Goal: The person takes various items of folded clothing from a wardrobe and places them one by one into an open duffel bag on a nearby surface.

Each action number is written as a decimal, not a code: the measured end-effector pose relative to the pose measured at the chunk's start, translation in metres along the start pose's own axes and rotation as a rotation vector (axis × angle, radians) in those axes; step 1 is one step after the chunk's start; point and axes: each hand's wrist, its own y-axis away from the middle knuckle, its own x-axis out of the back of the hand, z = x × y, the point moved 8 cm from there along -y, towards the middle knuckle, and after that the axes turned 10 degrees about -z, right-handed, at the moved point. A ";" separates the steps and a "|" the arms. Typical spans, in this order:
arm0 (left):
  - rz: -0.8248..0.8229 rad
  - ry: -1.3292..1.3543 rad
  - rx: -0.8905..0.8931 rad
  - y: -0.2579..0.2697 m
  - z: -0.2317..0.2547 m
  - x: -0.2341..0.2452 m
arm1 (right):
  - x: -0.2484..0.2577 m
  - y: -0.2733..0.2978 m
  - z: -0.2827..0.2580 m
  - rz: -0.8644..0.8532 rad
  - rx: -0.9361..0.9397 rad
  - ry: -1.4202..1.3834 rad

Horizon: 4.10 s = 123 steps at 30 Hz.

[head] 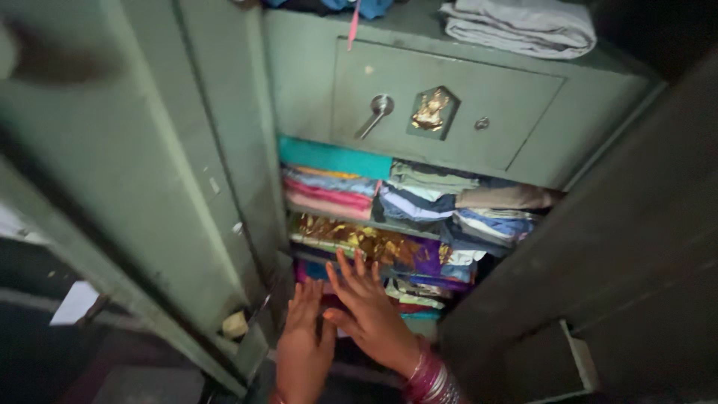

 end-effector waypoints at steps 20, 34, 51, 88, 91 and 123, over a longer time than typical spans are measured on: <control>-0.452 0.587 -0.097 -0.214 0.121 -0.091 | 0.363 0.001 0.177 0.832 -0.238 0.580; -0.537 0.952 -0.243 -0.334 0.186 -0.135 | 0.426 -0.081 0.216 0.722 -0.136 0.385; -0.346 1.127 -0.043 -0.475 0.183 -0.077 | 0.435 -0.053 0.207 0.726 -0.112 0.209; -0.446 1.498 -0.408 -0.423 0.212 -0.002 | 0.379 -0.214 0.278 0.551 0.562 -1.781; -0.414 1.347 -0.327 -0.369 0.187 0.021 | 0.368 -0.196 0.277 0.704 0.588 -1.723; 0.285 1.174 0.418 0.103 -0.036 0.139 | -0.141 -0.057 0.167 -0.265 -0.172 -1.644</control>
